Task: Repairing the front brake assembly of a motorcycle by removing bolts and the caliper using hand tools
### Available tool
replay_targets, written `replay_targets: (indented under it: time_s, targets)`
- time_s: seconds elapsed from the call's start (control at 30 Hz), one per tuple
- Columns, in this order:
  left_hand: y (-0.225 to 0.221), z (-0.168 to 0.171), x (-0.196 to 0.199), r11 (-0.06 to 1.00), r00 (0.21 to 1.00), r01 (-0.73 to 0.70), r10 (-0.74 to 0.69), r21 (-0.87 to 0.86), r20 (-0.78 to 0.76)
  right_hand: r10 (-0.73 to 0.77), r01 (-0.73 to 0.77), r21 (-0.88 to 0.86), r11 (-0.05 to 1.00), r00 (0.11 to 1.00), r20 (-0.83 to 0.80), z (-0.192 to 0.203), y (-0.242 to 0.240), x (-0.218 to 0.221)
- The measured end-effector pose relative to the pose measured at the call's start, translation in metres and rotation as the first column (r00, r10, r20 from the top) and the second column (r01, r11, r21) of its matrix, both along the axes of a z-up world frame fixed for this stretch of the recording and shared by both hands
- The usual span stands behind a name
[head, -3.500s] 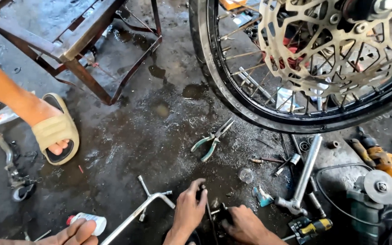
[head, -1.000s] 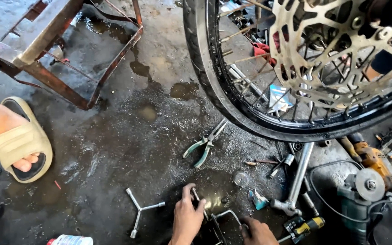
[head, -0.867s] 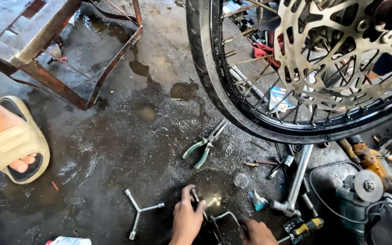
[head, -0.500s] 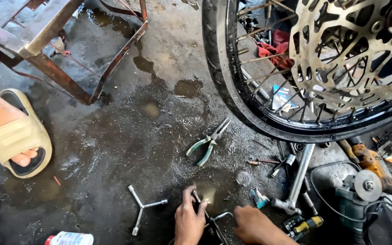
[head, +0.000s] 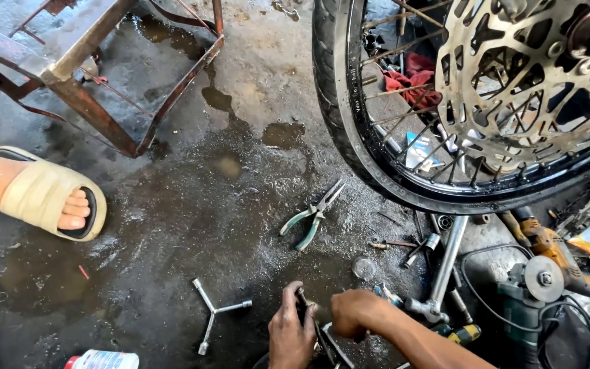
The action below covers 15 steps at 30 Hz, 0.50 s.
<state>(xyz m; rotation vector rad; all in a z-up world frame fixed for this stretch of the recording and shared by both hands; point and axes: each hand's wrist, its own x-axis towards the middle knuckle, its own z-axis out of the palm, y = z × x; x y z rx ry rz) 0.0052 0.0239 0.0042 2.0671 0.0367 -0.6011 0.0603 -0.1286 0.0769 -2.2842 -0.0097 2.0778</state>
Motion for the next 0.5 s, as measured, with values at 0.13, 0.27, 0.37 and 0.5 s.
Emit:
replay_targets:
  time_s: [0.13,0.27,0.37,0.5]
  targets:
    - [0.001,-0.009,-0.002,0.999,0.999,-0.042,0.042,0.013,0.017,-0.058,0.05,0.05,0.997,0.985,0.161,-0.022,-0.014,-0.034]
    - [0.001,-0.009,0.003,0.995,0.997,-0.054,0.058,0.088,-0.05,-0.114,0.118,-0.001,0.993,0.954,0.278,-0.054,-0.043,-0.076]
    - [0.007,-0.011,0.008,0.993,0.986,-0.108,0.112,0.044,-0.125,-0.211,0.201,0.066,0.977,0.887,0.41,-0.064,-0.064,-0.106]
    - [0.008,0.0,0.014,0.994,0.977,-0.1,0.108,0.051,-0.182,-0.23,0.215,0.085,0.973,0.852,0.47,-0.07,-0.067,-0.124]
